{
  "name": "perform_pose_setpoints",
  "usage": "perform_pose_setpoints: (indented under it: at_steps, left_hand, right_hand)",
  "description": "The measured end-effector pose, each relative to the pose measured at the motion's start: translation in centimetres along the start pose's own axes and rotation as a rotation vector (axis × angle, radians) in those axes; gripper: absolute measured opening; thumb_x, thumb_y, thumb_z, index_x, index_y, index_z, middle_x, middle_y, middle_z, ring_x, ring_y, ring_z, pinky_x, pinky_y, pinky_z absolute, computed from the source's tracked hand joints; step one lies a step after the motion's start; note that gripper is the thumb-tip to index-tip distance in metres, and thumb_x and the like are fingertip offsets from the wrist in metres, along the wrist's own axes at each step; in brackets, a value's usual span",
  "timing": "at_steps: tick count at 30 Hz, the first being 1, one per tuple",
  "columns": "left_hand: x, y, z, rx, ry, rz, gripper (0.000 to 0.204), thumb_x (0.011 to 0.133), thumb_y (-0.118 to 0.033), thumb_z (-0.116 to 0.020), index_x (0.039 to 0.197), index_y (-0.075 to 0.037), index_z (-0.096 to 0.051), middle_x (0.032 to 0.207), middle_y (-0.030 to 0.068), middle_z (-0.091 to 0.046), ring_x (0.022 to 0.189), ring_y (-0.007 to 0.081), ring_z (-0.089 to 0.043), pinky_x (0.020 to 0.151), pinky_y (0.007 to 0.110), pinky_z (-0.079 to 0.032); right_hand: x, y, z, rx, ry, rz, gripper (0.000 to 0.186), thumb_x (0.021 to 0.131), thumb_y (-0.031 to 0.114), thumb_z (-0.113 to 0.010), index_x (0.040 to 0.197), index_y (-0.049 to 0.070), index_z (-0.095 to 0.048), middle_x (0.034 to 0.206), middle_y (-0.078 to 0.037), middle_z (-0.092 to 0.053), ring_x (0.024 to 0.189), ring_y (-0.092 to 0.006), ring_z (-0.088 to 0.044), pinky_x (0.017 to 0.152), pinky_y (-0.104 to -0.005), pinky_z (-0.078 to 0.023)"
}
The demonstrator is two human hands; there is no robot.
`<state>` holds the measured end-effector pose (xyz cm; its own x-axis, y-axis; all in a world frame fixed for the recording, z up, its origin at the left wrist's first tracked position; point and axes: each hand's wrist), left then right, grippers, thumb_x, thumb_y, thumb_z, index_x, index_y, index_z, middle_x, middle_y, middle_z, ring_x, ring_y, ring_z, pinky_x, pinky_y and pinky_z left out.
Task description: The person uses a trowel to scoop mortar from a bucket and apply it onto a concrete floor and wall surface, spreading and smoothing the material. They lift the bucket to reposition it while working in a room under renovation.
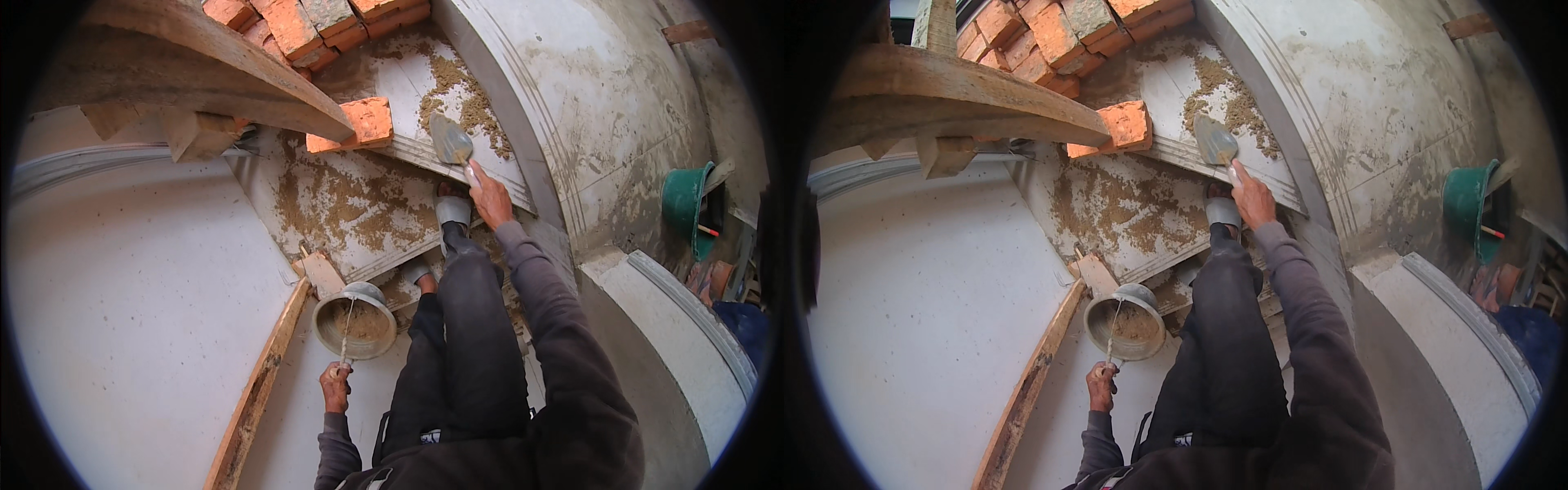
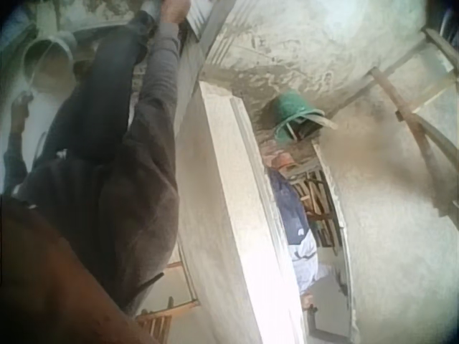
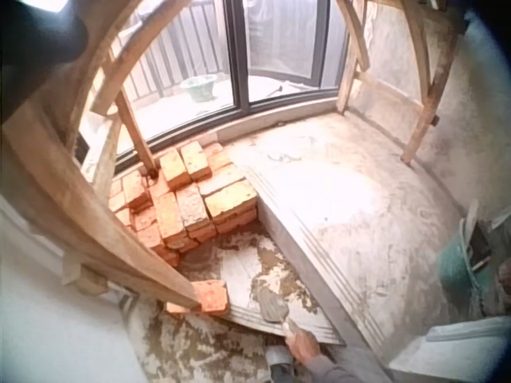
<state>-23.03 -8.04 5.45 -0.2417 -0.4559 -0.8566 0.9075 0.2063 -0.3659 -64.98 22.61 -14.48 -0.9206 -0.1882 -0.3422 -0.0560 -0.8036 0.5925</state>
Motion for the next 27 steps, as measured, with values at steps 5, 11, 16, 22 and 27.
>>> perform_pose_setpoints:
  at_steps: [5,11,16,22,27]
  left_hand:
    - [0.4,0.2,0.2,-0.035,0.012,0.01,0.024,0.09,-0.028,-0.066,0.086,-0.004,-0.063,0.074,0.0029,-0.061,0.045,0.0063,-0.043,0.04,0.024,-0.036]
    - [0.4,0.0,0.1,-0.036,0.006,0.024,0.025,0.09,-0.029,-0.068,0.087,-0.005,-0.064,0.074,0.0027,-0.061,0.045,0.006,-0.043,0.04,0.023,-0.036]
    - [0.1,-0.4,0.1,-0.02,-0.01,0.019,0.027,0.09,-0.03,-0.068,0.085,-0.004,-0.063,0.068,0.0005,-0.056,0.044,0.0062,-0.041,0.04,0.024,-0.035]
    - [0.1,-0.7,-0.7,-0.034,-0.026,0.005,0.029,0.088,-0.032,-0.07,0.081,-0.005,-0.062,0.058,-0.0029,-0.047,0.043,0.0065,-0.038,0.04,0.025,-0.032]
    - [0.4,-0.2,-0.8,-0.028,-0.016,-0.025,0.028,0.088,-0.032,-0.068,0.082,-0.005,-0.062,0.058,-0.003,-0.047,0.043,0.0062,-0.037,0.04,0.025,-0.033]
  right_hand:
    - [-1.8,-2.8,2.3,-0.132,-0.018,0.007,0.06,0.089,0.022,-0.058,0.148,0.023,-0.045,0.093,-0.024,-0.064,0.088,-0.0454,-0.063,0.08,-0.0543,-0.049]
    - [5.2,-0.1,-0.4,0.004,-0.133,0.021,0.055,0.092,0.025,-0.057,0.146,0.021,-0.048,0.096,-0.026,-0.066,0.09,-0.0459,-0.064,0.081,-0.0532,-0.05]
    - [10.7,3.4,0.2,0.081,-0.188,-0.192,0.054,0.09,0.027,-0.058,0.143,0.02,-0.052,0.111,-0.026,-0.067,0.103,-0.0453,-0.063,0.088,-0.0507,-0.05]
    - [4.1,0.0,-0.1,0.264,-0.207,-0.376,0.058,0.088,0.024,-0.056,0.145,0.017,-0.05,0.117,-0.024,-0.066,0.11,-0.0437,-0.061,0.093,-0.047,-0.048]
    - [-7.2,-2.0,0.5,0.509,-0.186,-0.535,0.063,0.086,0.015,-0.051,0.149,0.013,-0.045,0.093,-0.017,-0.068,0.071,-0.0284,-0.066,0.064,-0.0379,-0.052]
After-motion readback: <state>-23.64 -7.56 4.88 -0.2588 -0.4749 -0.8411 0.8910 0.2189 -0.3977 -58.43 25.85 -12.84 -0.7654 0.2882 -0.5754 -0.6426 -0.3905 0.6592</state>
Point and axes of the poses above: each hand's wrist, its own x-axis towards the middle knuckle, its own z-axis out of the back of the hand, y = z × x
